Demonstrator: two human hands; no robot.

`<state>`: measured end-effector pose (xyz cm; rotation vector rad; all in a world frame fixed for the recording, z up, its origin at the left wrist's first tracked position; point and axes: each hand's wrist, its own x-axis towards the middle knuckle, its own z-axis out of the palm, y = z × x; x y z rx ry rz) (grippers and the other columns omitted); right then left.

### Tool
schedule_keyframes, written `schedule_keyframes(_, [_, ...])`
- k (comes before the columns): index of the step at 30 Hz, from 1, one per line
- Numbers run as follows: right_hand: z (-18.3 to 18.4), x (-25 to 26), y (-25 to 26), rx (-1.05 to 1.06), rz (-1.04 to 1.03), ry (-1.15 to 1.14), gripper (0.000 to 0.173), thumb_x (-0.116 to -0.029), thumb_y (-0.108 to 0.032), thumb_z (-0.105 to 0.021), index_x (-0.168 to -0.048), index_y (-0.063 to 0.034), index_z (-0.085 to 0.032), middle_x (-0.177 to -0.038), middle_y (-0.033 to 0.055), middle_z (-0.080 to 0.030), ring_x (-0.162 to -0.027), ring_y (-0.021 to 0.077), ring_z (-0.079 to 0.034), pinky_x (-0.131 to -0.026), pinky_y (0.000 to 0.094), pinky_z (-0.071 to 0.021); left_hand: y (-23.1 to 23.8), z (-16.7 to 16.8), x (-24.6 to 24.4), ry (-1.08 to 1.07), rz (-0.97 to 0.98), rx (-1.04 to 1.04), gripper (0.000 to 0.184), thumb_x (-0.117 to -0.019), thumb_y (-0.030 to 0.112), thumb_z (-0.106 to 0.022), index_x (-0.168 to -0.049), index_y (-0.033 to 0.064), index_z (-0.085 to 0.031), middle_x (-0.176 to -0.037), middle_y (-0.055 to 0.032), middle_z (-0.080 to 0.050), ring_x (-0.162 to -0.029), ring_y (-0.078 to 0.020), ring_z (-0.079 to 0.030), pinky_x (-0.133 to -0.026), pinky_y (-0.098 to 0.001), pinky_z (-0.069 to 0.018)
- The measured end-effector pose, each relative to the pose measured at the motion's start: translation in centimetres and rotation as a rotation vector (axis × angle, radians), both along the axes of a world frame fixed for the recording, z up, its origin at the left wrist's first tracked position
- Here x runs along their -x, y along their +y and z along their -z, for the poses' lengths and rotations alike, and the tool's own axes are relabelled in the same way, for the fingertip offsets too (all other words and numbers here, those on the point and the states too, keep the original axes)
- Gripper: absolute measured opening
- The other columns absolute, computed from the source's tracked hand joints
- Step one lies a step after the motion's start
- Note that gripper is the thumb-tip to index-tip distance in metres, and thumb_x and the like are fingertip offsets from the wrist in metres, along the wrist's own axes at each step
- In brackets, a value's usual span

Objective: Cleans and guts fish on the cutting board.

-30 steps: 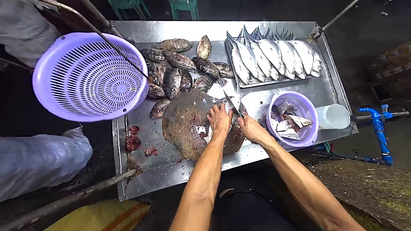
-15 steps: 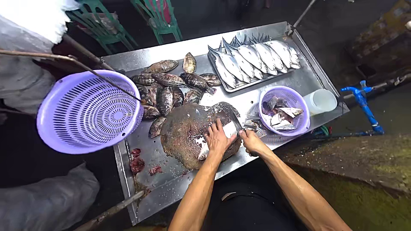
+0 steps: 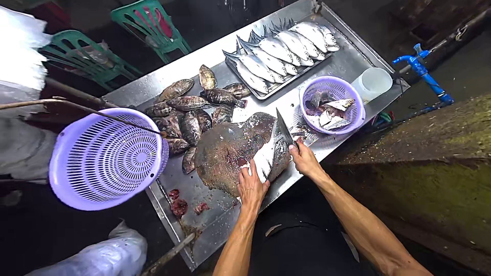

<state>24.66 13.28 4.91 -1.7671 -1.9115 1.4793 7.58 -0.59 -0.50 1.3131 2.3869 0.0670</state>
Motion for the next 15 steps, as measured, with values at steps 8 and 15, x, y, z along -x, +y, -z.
schedule_keyframes(8, [3.3,4.4,-0.1,-0.693,0.218,0.086,0.05,-0.1092,-0.037,-0.036,-0.126,0.0067,-0.054,-0.076,0.0152,-0.064,-0.067,0.0281,-0.067,-0.064,0.0472,-0.0587,-0.2,0.3,0.1,0.006,0.033,0.023,0.104,-0.0742,0.051,-0.08,-0.161,0.0161,-0.034,-0.139,-0.0254,-0.054,-0.125,-0.0452,-0.056,-0.089,-0.0589,-0.053])
schedule_keyframes(15, [4.7,4.1,0.8,-0.017,-0.047,-0.343,0.058,-0.1088,-0.05,-0.033,-0.131,-0.0031,-0.058,-0.119,0.0208,-0.069,-0.114,0.0362,-0.068,-0.095,0.0569,-0.0532,-0.1,-0.7,3.6,-0.047,0.029,-0.048,0.098,-0.073,0.044,-0.084,-0.158,0.0198,-0.041,-0.141,-0.0273,-0.053,-0.124,-0.0489,-0.055,-0.091,-0.0641,-0.0509])
